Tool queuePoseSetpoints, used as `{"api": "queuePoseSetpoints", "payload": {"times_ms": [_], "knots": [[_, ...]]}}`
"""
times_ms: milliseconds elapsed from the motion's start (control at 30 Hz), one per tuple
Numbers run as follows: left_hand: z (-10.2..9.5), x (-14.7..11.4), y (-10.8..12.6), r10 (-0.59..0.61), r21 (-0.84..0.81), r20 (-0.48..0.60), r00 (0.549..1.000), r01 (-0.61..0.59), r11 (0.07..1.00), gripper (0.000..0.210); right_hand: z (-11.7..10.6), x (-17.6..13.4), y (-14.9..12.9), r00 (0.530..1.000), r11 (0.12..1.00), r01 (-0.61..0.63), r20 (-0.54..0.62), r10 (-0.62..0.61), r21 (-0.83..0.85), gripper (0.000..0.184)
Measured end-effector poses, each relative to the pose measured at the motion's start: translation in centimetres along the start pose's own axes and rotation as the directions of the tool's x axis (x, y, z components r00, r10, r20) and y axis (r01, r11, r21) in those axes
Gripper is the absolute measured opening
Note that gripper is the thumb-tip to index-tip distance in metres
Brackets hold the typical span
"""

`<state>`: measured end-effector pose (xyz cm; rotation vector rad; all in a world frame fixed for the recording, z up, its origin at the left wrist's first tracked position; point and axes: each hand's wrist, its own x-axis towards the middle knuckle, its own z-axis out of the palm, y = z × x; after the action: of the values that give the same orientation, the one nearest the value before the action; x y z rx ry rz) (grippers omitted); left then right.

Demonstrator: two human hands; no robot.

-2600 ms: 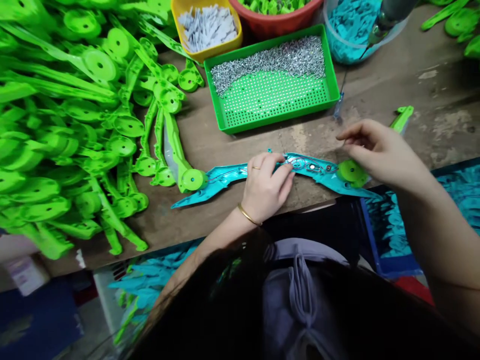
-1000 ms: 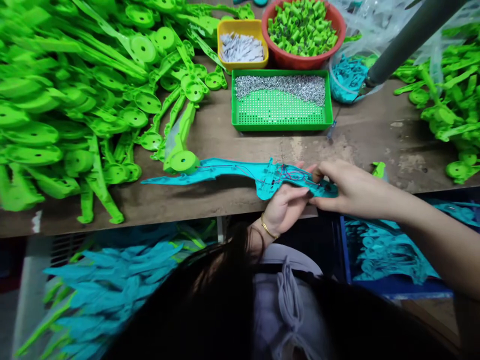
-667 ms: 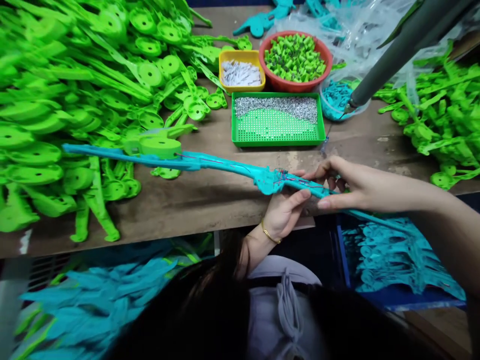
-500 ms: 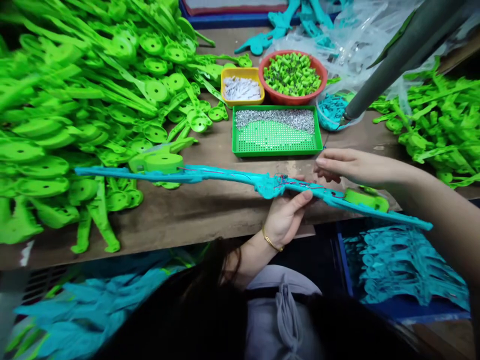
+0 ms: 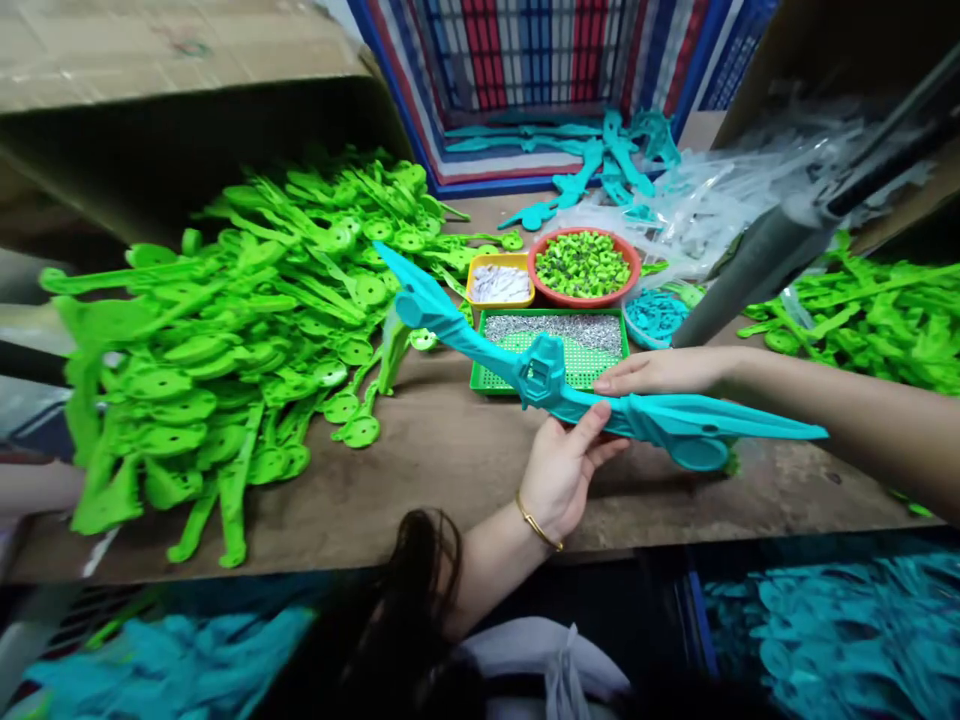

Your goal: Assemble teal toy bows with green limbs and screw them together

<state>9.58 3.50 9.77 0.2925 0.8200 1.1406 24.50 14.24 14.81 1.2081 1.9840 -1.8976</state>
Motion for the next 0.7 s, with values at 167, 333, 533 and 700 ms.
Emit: {"api": "queuePoseSetpoints", "payload": {"times_ms": [167, 333, 533, 700], "knots": [[0.2, 0.3, 0.0, -0.026, -0.007, 0.015, 1.000, 0.026, 1.000, 0.033, -0.1, 0.1, 0.4, 0.999, 0.997, 0.045, -0.006, -0.045, -0.069, 0.054], [-0.2, 0.0, 0.0, -0.101, 0.009, 0.040, 0.994, 0.101, 0.995, 0.018, 0.6, -0.3, 0.4, 0.997, 0.982, 0.066, -0.020, -0.071, -0.180, 0.044], [-0.4, -0.4, 1.1, -0.154, -0.046, 0.097, 0.983, 0.159, 0.986, 0.010, 1.9, -1.0, -2.8, 0.989, 0.825, 0.042, -0.091, -0.112, -0.563, 0.031], [-0.4, -1.6, 1.9, -0.098, -0.080, 0.110, 0.989, 0.107, 0.991, 0.021, 3.7, -3.0, -4.2, 0.967, 0.849, 0.067, -0.177, -0.185, -0.524, 0.032]]}}
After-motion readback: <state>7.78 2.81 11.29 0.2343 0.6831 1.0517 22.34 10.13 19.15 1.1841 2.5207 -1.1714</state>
